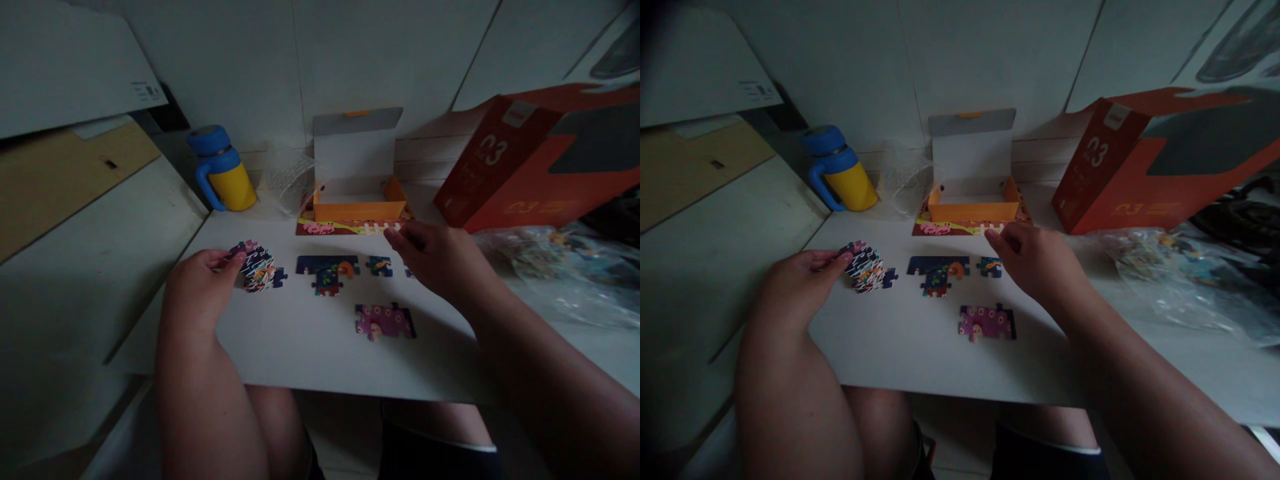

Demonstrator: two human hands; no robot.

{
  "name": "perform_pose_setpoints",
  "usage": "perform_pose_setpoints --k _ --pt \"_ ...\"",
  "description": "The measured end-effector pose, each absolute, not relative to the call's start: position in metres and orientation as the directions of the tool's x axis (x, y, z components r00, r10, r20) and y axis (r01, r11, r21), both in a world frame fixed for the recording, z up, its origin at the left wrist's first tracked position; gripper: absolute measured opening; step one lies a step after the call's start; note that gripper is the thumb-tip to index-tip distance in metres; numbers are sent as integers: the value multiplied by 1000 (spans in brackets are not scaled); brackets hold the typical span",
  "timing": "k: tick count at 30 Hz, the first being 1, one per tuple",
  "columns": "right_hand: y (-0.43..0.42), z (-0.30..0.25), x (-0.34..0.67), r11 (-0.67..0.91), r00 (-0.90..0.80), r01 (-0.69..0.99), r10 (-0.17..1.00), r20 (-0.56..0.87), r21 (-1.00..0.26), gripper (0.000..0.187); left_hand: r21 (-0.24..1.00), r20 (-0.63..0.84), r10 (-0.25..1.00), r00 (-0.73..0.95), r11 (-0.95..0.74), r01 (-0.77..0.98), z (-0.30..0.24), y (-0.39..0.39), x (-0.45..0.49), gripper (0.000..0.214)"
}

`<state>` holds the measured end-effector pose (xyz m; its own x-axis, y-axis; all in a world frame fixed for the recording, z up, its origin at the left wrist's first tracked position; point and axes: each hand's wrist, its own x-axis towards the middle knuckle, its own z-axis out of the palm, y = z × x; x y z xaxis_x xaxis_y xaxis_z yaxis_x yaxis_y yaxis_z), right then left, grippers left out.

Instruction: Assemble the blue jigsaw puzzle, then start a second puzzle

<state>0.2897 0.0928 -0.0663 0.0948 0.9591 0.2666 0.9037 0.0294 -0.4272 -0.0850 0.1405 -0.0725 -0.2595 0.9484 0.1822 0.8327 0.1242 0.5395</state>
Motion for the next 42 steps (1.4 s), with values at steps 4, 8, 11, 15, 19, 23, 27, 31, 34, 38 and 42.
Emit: perform_pose_setpoints --k 4,8,11,15,19,23,27,31,34,38,42 --pt "92 -67 289 29 93 901 961 260 -432 55 551 202 940 -275 123 825 -74 140 -84 44" --pt "91 -66 289 29 92 899 963 253 -437 53 592 236 930 -283 94 801 -76 141 -84 41" --pt "91 -66 289 31 86 897 966 244 -441 54 613 267 920 -288 69 787 -77 142 -85 36" --pt "92 -66 290 44 79 894 964 253 -445 53 701 291 918 -271 -12 713 -79 142 -86 30" --pt "92 -69 290 55 71 894 962 262 -445 54 807 322 913 -252 -125 578 -73 139 -78 28" --pt "92 -71 288 139 -11 868 965 261 -476 49 883 313 934 -174 -219 414 -62 128 -56 35" --pt "88 -67 282 257 -209 697 966 153 -670 42 895 210 975 71 -221 388 -57 114 -24 35" --pt "83 -61 277 293 -392 455 914 107 -841 40 876 143 945 293 -258 407 -57 102 10 25" --pt "82 -61 275 238 -442 368 895 56 -899 37 852 157 903 399 -328 407 -57 95 30 21" --pt "84 -66 278 189 -464 333 886 14 -924 32 780 271 847 457 -472 411 -56 90 45 25" --pt "90 -75 285 162 -420 303 907 21 -939 30 703 331 853 404 -508 497 -61 87 52 23"
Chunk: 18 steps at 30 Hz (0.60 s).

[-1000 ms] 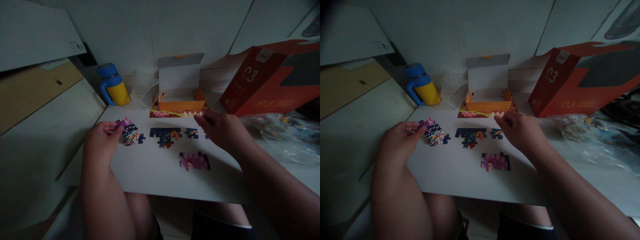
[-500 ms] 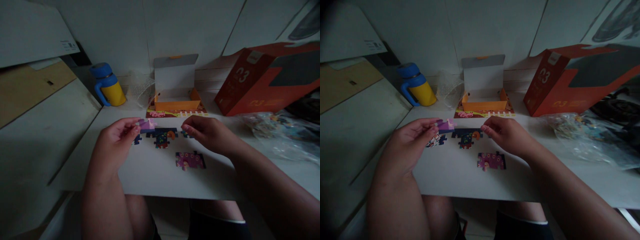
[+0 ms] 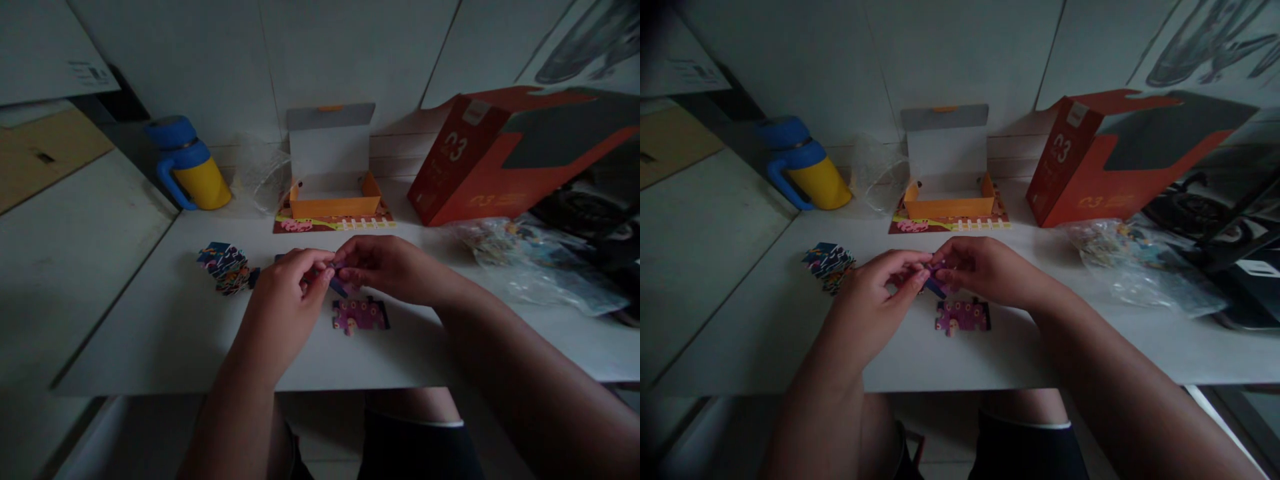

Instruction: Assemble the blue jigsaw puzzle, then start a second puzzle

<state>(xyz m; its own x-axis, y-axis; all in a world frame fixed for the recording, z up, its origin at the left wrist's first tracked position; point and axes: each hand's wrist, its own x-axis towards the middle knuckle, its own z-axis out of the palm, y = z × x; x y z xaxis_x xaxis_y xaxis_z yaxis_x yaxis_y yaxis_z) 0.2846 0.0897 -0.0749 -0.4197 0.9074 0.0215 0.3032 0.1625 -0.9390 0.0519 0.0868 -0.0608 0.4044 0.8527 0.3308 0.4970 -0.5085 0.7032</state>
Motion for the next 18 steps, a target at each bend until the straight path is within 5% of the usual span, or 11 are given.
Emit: perform_pose_setpoints --k 4,9,18 --pt "96 -79 294 76 -262 392 965 -31 -917 34 547 277 851 446 -522 655 -67 81 57 18" --pt "102 -77 304 65 -134 550 991 -11 -833 18 502 28 667 745 -654 566 -75 70 66 36" --pt "101 -83 305 -126 -95 445 978 -187 -886 42 401 37 721 692 -645 651 -84 74 71 6"
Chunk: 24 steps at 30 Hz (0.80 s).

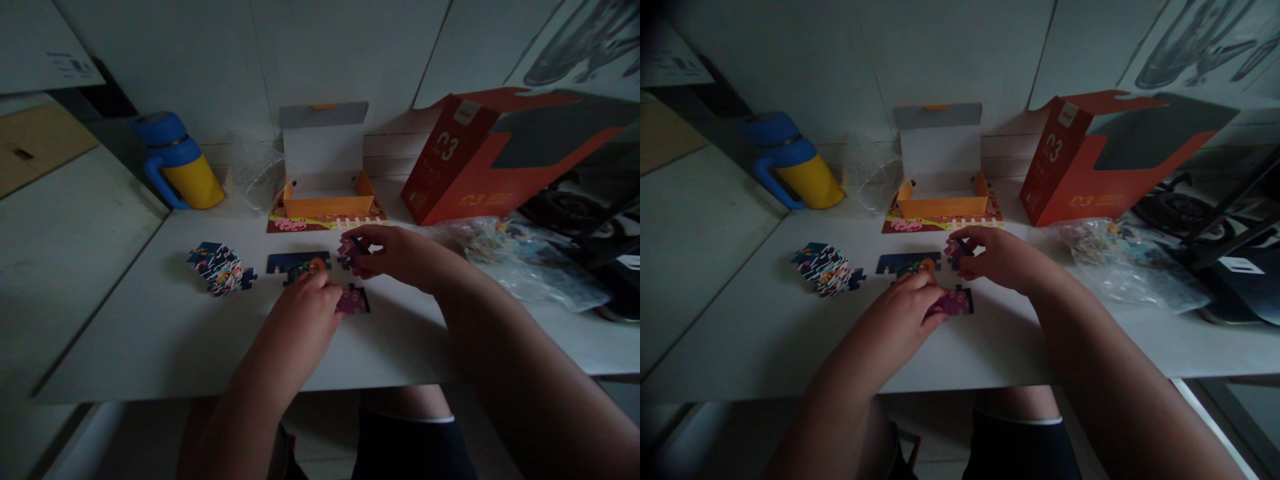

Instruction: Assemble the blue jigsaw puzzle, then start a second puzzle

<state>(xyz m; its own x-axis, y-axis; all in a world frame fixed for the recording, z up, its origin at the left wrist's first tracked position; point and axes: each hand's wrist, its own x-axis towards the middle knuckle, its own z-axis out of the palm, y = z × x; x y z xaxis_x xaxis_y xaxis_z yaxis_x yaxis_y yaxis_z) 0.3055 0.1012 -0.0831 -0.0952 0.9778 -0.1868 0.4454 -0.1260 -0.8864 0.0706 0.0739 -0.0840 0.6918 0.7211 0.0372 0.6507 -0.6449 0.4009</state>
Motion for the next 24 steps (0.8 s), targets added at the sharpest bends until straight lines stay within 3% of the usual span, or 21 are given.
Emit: perform_pose_setpoints --k 4,9,16,21,24 --pt "101 -82 311 -118 -131 533 967 -219 -838 24 401 81 736 672 -641 654 -88 78 70 6" --pt "101 -75 315 -31 -198 642 958 -205 -766 47 432 109 725 680 -651 624 -94 83 72 9" --pt "91 -57 315 -171 -222 733 855 -470 -658 22 442 111 725 679 -648 620 -98 86 76 6" --pt "86 -50 312 -82 -353 823 702 -618 -563 18 434 120 726 677 -652 622 -97 85 77 11" --pt "86 -49 306 -72 -368 830 674 -641 -552 19 415 142 721 678 -666 620 -99 83 77 14"
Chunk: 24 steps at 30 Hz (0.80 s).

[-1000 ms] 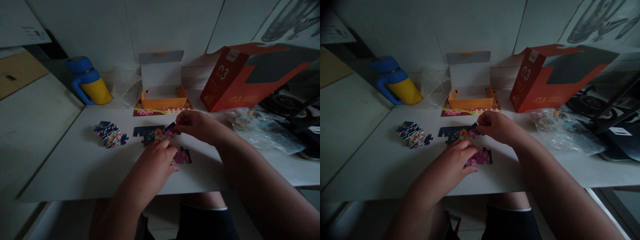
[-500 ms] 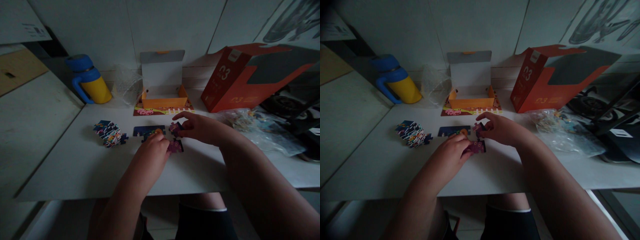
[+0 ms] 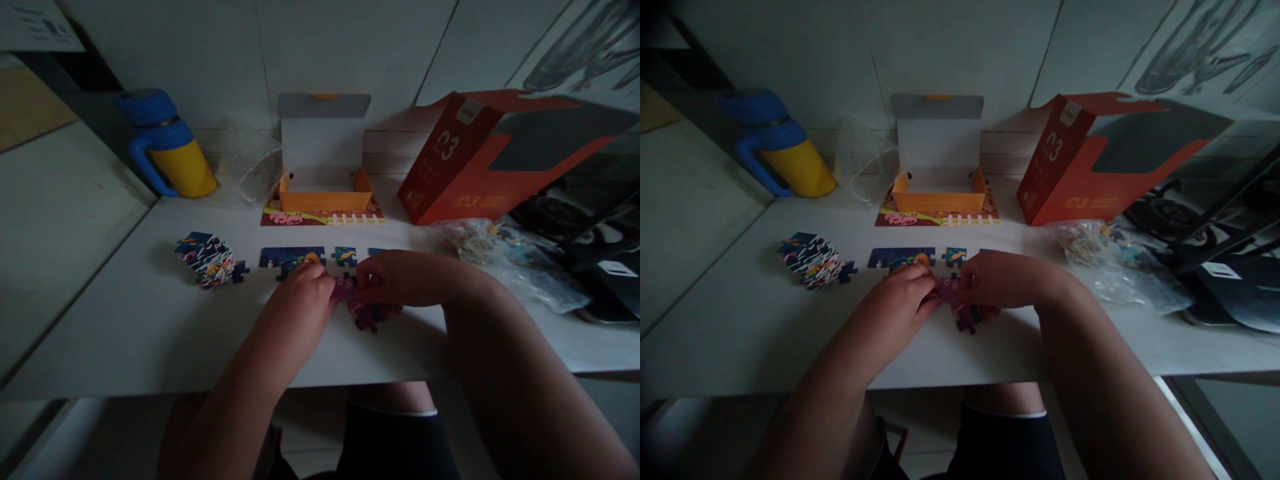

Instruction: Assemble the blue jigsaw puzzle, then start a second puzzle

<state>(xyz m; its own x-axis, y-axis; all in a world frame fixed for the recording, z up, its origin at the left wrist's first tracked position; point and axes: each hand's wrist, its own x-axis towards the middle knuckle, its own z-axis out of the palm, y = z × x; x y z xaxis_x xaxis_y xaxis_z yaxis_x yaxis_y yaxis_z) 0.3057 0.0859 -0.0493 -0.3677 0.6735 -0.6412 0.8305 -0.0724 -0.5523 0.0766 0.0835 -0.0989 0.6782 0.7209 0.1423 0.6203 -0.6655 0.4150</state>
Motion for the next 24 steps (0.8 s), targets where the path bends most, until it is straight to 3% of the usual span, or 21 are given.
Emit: perform_pose_setpoints --k 10,14,24 --pt "81 -52 288 -117 -330 832 682 -653 -543 22 382 142 709 691 -683 623 -98 83 79 16" --pt "80 -57 288 -95 -380 805 675 -632 -585 25 390 144 710 689 -681 620 -98 83 79 16" --pt "82 -57 292 -25 -393 841 659 -642 -540 27 381 133 700 701 -689 616 -98 83 80 15"
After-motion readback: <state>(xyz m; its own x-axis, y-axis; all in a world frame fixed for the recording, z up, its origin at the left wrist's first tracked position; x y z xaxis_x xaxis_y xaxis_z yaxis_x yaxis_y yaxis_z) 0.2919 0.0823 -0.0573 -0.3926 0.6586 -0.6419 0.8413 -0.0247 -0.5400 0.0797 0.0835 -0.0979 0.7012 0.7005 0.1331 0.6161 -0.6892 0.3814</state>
